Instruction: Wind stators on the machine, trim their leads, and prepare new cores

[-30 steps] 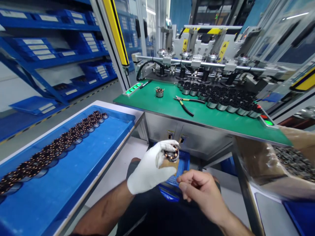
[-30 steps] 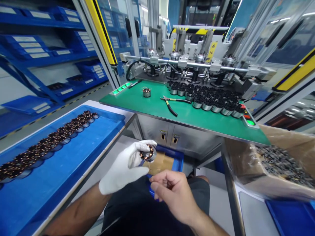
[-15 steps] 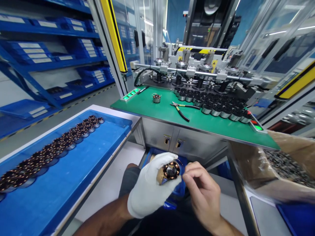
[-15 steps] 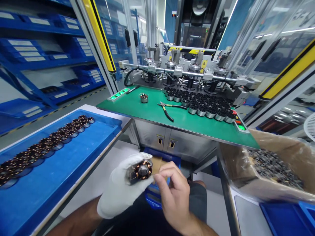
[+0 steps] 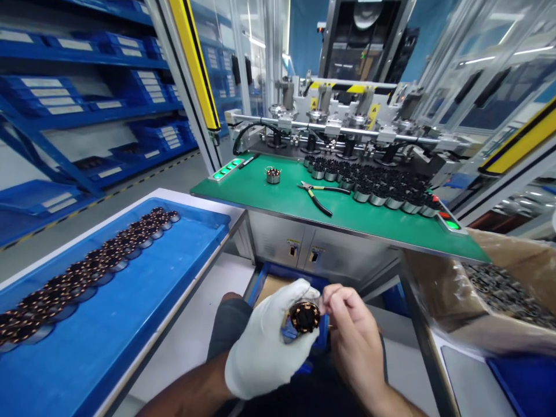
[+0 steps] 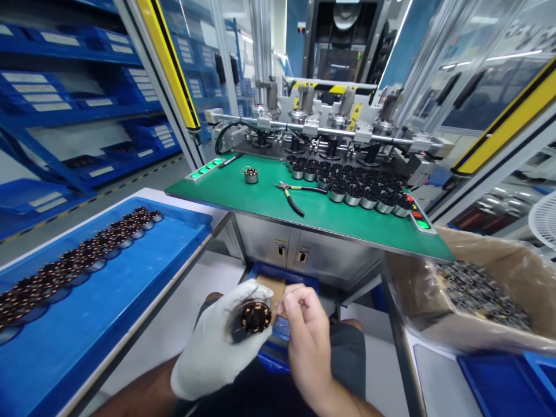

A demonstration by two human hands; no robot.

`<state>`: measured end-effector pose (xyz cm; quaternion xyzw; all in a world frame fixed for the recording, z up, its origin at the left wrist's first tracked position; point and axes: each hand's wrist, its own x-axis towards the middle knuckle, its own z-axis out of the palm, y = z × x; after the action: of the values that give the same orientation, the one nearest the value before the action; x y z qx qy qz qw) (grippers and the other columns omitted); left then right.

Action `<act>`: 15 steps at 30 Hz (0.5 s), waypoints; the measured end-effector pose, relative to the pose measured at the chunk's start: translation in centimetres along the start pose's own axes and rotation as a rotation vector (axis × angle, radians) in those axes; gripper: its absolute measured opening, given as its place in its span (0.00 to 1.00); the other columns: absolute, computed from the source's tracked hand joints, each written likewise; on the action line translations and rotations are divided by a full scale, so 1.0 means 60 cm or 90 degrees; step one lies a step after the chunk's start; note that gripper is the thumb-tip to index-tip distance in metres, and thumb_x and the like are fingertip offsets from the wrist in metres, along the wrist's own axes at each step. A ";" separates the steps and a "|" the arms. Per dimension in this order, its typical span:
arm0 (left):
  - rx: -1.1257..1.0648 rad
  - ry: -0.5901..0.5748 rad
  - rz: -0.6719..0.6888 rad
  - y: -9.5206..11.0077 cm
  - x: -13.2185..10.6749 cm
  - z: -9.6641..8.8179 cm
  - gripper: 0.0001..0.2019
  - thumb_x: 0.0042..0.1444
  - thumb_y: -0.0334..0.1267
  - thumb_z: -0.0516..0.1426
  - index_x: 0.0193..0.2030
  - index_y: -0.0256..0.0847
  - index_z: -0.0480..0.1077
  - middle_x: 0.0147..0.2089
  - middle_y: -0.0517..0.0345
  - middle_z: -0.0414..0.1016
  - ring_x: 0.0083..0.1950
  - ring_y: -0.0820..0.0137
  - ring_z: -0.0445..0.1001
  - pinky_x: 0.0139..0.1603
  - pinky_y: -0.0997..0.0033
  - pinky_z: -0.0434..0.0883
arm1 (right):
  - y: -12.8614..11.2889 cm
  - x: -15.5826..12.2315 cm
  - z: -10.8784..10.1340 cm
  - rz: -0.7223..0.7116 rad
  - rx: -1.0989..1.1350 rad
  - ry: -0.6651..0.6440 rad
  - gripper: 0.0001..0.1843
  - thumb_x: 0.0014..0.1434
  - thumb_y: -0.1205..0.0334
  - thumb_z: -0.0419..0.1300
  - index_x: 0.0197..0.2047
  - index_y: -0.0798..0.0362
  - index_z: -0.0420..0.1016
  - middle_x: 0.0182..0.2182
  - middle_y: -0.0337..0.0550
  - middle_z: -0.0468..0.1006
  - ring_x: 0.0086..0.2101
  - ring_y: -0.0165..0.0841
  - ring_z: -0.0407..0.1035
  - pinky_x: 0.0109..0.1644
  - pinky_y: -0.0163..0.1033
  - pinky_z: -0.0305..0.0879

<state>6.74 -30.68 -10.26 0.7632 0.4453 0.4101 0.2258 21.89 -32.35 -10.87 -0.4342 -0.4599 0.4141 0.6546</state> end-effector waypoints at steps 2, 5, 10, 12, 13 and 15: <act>-0.011 -0.028 0.005 0.005 0.005 -0.007 0.30 0.48 0.31 0.63 0.60 0.43 0.65 0.49 0.55 0.81 0.49 0.65 0.80 0.55 0.69 0.76 | -0.015 0.010 -0.013 -0.100 -0.105 -0.049 0.04 0.64 0.61 0.60 0.42 0.49 0.70 0.43 0.43 0.71 0.45 0.33 0.68 0.49 0.38 0.66; -0.048 -0.094 0.024 0.015 0.016 -0.017 0.32 0.48 0.29 0.61 0.62 0.44 0.63 0.51 0.55 0.80 0.48 0.65 0.80 0.51 0.70 0.78 | -0.053 0.033 -0.031 -0.214 -0.263 -0.235 0.20 0.56 0.67 0.68 0.52 0.48 0.74 0.59 0.50 0.65 0.59 0.40 0.61 0.62 0.46 0.59; -0.081 -0.138 0.044 0.021 0.023 -0.013 0.23 0.50 0.24 0.57 0.53 0.44 0.69 0.48 0.57 0.81 0.47 0.67 0.80 0.51 0.71 0.77 | -0.072 0.045 -0.028 -0.113 -0.213 -0.287 0.03 0.58 0.67 0.66 0.34 0.50 0.80 0.52 0.45 0.74 0.50 0.36 0.71 0.55 0.43 0.66; -0.100 -0.112 0.030 0.018 0.018 -0.010 0.24 0.50 0.25 0.60 0.55 0.45 0.67 0.48 0.58 0.80 0.47 0.68 0.80 0.53 0.72 0.76 | -0.058 0.036 -0.021 -0.084 -0.133 -0.139 0.06 0.61 0.66 0.64 0.31 0.50 0.77 0.44 0.42 0.76 0.45 0.33 0.72 0.50 0.40 0.67; -0.108 -0.089 0.026 0.016 0.015 -0.009 0.25 0.50 0.27 0.61 0.56 0.46 0.67 0.48 0.59 0.80 0.48 0.69 0.80 0.53 0.72 0.76 | -0.049 0.030 -0.018 -0.087 -0.097 -0.060 0.07 0.62 0.66 0.63 0.31 0.50 0.76 0.41 0.41 0.76 0.43 0.33 0.72 0.49 0.40 0.68; -0.112 -0.033 0.029 0.011 0.011 -0.009 0.25 0.49 0.28 0.63 0.54 0.48 0.68 0.50 0.61 0.79 0.49 0.70 0.79 0.56 0.73 0.74 | -0.033 0.018 -0.013 -0.112 -0.031 0.054 0.03 0.63 0.65 0.61 0.37 0.48 0.76 0.42 0.41 0.74 0.43 0.32 0.71 0.48 0.39 0.68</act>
<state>6.82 -30.44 -9.22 0.7608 0.3844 0.4324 0.2941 23.19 -32.05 -8.88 -0.4249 -0.4781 0.3249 0.6966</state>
